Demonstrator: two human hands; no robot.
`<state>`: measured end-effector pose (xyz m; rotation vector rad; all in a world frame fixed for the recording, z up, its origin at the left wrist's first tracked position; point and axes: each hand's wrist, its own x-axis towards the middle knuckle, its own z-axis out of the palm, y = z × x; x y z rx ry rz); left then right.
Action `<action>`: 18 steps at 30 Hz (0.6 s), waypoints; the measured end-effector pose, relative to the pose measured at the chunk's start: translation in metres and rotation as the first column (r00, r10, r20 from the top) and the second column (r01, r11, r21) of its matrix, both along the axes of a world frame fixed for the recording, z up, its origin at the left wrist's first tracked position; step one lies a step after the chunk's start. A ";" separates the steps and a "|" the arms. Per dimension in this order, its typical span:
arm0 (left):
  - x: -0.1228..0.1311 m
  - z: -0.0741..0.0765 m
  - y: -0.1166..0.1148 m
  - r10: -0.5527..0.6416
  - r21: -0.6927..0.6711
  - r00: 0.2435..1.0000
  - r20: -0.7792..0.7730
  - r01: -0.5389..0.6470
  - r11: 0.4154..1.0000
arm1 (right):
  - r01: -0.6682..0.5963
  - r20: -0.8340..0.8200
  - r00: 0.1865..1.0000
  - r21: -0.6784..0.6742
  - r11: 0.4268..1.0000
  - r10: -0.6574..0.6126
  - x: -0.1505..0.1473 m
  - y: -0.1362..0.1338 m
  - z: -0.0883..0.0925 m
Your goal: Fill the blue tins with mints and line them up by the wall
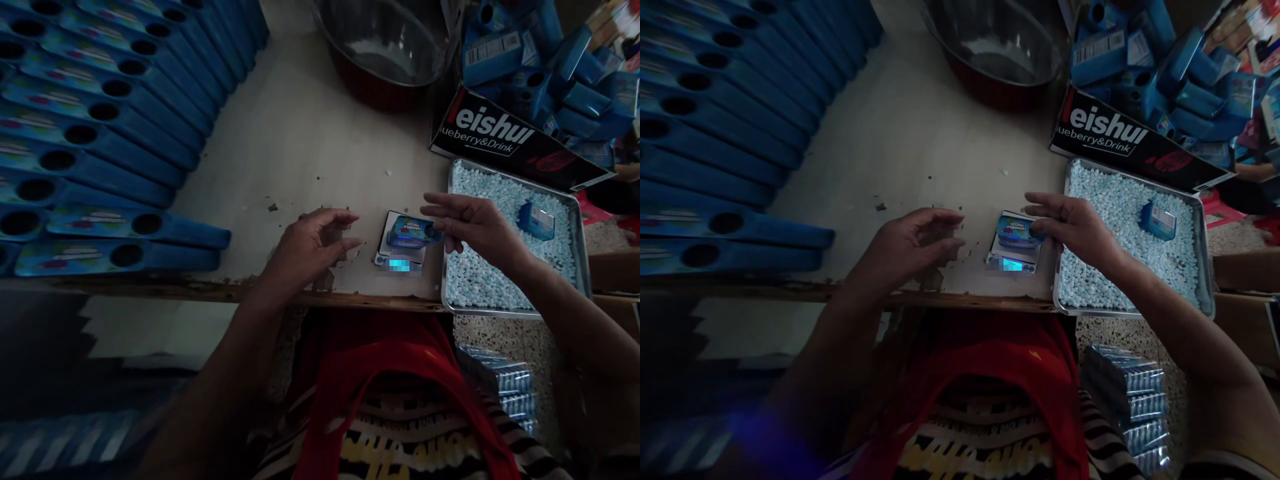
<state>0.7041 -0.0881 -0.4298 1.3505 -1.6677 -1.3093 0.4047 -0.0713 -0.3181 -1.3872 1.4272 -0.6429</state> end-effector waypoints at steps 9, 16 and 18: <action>-0.009 -0.003 -0.004 0.014 -0.012 1.000 0.000 -0.014 1.000 | -0.010 -0.016 1.000 -0.005 1.000 0.010 0.010 0.000 0.002; -0.004 -0.007 -0.009 0.004 -0.003 1.000 0.025 -0.004 1.000 | 0.087 -0.091 0.991 -0.116 0.989 -0.098 0.008 -0.003 0.000; -0.003 -0.008 -0.015 0.001 -0.019 1.000 0.015 0.000 1.000 | 0.143 -0.089 0.983 -0.192 0.971 -0.162 -0.005 -0.016 0.003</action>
